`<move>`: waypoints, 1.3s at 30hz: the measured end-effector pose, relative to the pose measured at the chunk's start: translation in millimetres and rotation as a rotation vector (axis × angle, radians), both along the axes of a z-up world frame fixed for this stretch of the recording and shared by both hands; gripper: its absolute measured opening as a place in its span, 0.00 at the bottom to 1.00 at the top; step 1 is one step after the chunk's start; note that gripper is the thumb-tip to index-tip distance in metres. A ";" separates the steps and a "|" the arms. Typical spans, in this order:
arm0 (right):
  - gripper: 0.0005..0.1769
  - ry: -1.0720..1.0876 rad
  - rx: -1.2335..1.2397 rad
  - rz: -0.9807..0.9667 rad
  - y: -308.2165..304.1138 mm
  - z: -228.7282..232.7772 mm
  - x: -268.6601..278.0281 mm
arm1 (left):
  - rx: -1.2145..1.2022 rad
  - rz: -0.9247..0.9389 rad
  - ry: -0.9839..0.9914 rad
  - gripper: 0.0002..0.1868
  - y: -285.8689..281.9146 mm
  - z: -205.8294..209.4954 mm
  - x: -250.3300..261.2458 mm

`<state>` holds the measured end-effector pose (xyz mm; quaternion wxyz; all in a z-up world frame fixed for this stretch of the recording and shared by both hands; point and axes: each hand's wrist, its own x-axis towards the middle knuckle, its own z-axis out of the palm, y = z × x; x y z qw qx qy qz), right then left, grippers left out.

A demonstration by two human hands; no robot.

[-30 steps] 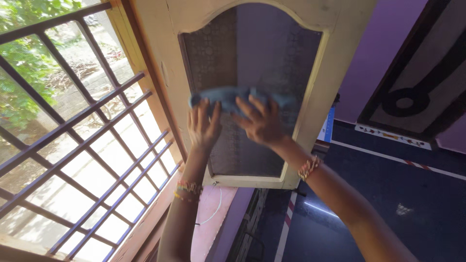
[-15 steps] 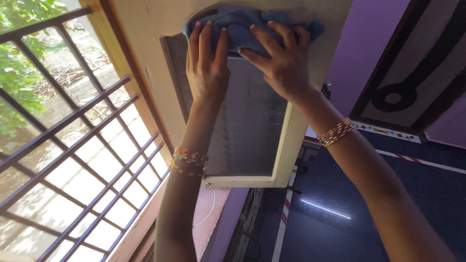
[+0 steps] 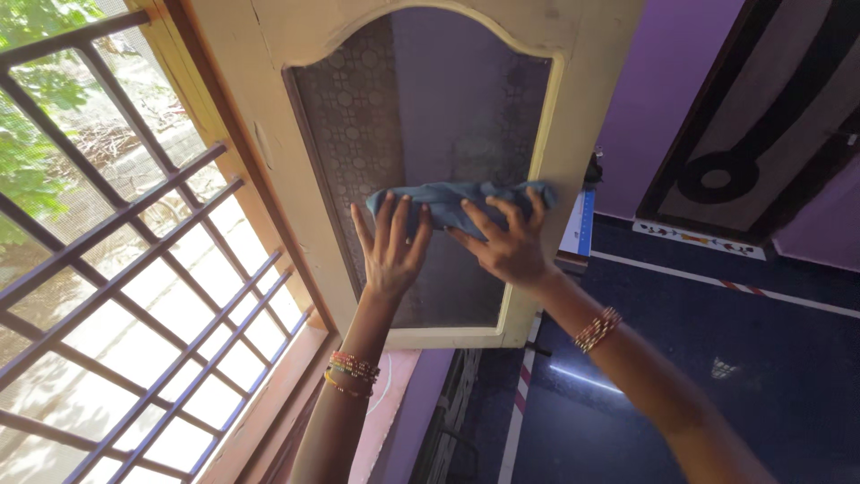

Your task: The person cleans a window and its frame using a cloth, wiping the metal bars and the glass panels of a small interior window.

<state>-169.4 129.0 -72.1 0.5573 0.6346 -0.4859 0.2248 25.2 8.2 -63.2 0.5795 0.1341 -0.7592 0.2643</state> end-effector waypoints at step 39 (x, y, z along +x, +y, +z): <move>0.26 -0.145 -0.146 -0.069 -0.2 125.1 -2.1 | -0.157 -0.013 0.186 0.27 -18.3 123.8 -34.2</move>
